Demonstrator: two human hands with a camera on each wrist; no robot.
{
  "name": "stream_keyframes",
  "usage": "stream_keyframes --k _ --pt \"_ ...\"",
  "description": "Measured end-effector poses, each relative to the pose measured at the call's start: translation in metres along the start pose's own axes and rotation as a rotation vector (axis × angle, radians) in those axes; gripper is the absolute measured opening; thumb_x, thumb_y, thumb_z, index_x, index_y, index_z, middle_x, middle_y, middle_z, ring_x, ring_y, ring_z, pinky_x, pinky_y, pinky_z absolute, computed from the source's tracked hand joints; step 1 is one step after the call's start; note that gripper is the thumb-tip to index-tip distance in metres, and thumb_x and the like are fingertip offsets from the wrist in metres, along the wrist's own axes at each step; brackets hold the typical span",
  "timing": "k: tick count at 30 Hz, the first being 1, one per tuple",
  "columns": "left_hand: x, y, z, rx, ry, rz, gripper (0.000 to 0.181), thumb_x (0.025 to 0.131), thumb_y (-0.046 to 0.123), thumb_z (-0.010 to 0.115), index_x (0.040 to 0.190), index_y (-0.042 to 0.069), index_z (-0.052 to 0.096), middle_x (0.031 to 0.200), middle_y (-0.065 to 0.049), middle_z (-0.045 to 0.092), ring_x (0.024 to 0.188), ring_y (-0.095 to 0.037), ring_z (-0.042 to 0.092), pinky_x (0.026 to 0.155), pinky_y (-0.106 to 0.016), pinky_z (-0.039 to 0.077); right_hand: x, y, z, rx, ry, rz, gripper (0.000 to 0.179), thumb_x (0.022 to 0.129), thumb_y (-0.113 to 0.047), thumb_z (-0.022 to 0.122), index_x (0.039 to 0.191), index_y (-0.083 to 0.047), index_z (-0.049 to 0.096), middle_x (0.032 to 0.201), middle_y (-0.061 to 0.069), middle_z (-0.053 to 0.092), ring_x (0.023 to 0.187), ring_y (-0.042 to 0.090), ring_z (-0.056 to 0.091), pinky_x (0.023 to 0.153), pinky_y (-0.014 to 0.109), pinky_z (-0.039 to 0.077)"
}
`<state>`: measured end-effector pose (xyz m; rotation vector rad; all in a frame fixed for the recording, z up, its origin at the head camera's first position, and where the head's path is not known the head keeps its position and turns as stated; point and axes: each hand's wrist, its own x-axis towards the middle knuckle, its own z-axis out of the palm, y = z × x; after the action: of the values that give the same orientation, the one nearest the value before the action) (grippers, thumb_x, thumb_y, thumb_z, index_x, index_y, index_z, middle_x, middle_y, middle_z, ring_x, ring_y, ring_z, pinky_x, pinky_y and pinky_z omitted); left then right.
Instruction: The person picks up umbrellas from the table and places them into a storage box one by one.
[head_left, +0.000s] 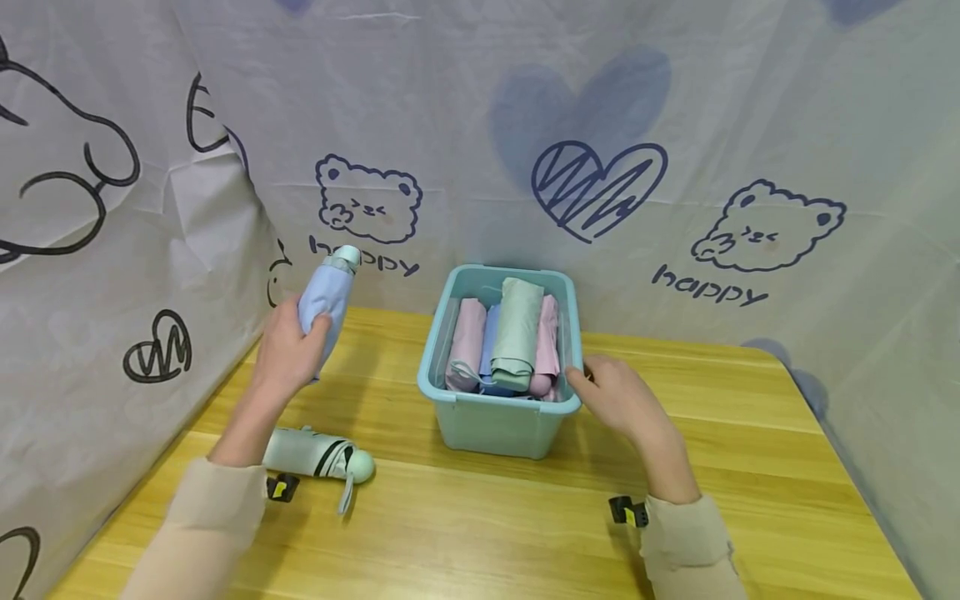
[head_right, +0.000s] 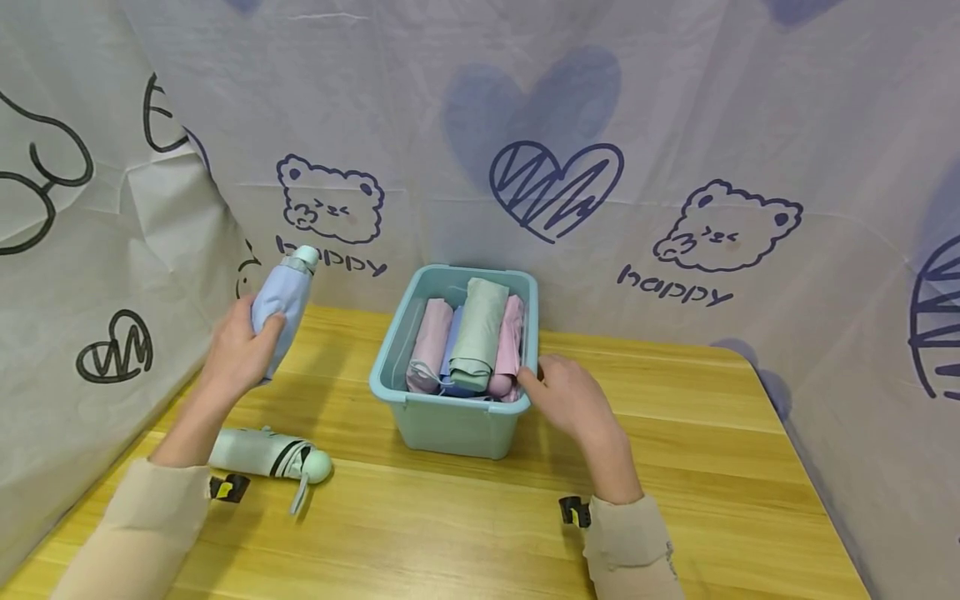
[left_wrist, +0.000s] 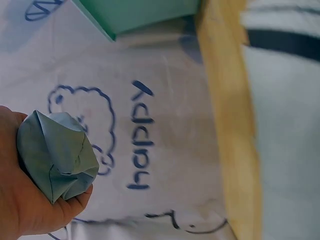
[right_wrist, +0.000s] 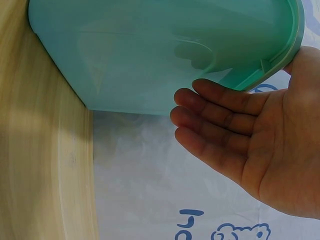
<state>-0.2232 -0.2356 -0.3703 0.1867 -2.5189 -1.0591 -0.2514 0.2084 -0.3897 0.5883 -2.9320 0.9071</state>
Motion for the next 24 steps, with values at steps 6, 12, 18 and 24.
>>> stream_keyframes --k 6,12,18,24 --pt "-0.003 0.026 0.002 0.008 -0.023 0.033 0.069 0.105 0.043 0.043 0.154 -0.004 0.035 0.128 -0.028 0.052 0.104 -0.042 0.057 0.078 -0.054 0.053 0.0 0.0 0.0 -0.003 -0.002 0.011 0.033 0.107 -0.037 0.046 0.09 -0.011 0.059 0.081 0.006 0.054 0.075 0.023 0.053 0.065 0.036 0.044" --pt "-0.006 0.051 0.004 0.039 -0.059 0.093 0.064 0.105 0.039 0.046 0.15 -0.007 0.039 0.124 -0.026 0.054 0.102 -0.041 0.057 0.084 -0.055 0.051 0.0 0.0 0.0 -0.001 -0.006 0.011 0.033 0.107 -0.036 0.046 0.091 -0.011 0.06 0.082 0.007 0.054 0.075 0.023 0.053 0.065 0.036 0.044" --pt "-0.006 0.07 0.012 0.105 -0.126 0.156 0.06 0.103 0.036 0.048 0.146 -0.006 0.044 0.122 -0.023 0.056 0.1 -0.038 0.057 0.084 -0.053 0.051 0.0 0.0 0.0 0.003 -0.005 0.013 0.034 0.106 -0.036 0.046 0.088 -0.011 0.058 0.08 0.007 0.052 0.072 0.022 0.051 0.063 0.036 0.043" --pt "-0.005 0.087 0.022 0.166 -0.194 0.211 0.054 0.101 0.034 0.05 0.139 -0.005 0.05 0.115 -0.019 0.059 0.091 -0.033 0.059 0.073 -0.046 0.052 0.0 0.0 0.0 -0.006 -0.001 0.006 0.034 0.105 -0.037 0.046 0.086 -0.011 0.057 0.08 0.006 0.052 0.071 0.021 0.051 0.062 0.035 0.042"
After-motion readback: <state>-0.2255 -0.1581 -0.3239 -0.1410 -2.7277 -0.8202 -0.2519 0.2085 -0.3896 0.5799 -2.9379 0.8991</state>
